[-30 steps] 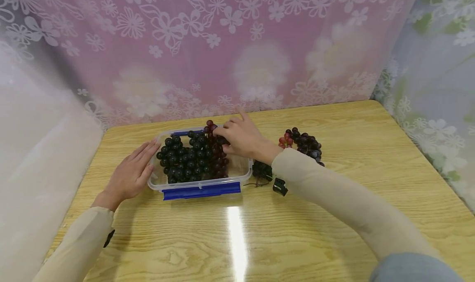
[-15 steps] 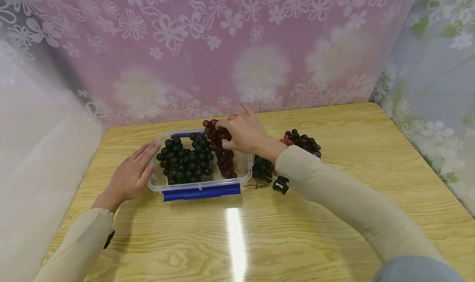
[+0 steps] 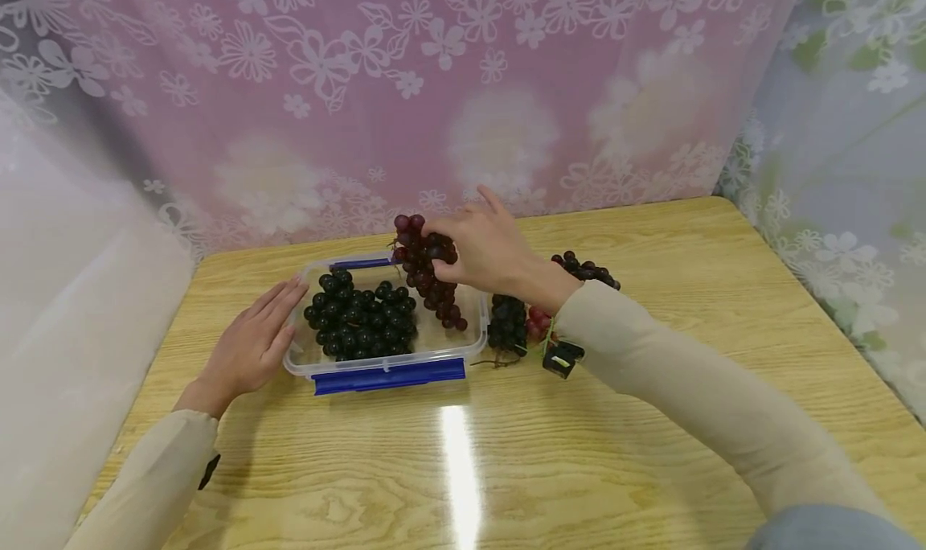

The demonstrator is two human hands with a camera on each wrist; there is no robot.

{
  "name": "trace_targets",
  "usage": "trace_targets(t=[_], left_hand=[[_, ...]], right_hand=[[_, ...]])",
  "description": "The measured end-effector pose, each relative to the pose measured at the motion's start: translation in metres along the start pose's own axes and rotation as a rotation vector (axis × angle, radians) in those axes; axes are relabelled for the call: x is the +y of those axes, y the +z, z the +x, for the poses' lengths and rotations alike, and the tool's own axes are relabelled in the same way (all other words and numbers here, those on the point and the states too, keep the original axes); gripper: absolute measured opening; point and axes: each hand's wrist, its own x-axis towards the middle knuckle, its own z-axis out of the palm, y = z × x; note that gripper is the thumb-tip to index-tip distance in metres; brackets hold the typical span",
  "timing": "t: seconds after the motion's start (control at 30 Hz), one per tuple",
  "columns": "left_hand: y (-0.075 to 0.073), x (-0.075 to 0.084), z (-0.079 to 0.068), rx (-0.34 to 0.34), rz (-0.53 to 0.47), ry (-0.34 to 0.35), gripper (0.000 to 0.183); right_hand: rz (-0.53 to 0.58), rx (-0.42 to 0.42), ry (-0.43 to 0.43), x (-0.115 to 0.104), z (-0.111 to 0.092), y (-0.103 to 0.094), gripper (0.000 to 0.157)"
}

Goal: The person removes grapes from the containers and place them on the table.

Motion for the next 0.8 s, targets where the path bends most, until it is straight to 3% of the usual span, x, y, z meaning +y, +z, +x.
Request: trace_targets(t=[0.23,0.53,0.8], left_hand=[[-0.001,0.002,0.002,-0.002,-0.015,0.015,0.055],[-0.003,0.004,0.000,-0.008,-0.020,0.009,0.056],[-0.002,0.004,0.001,-0.008,-0.009,0.016,0.061]], right_hand=[[0.069,0.075,0.020,0.010,-0.014,-0.017,0.041],[0.163,0.275,0.013,0.025,-0.031,-0.038,0.038],[0.148,0.354,0.022,0.048,-0.052,-0.058,0.038]])
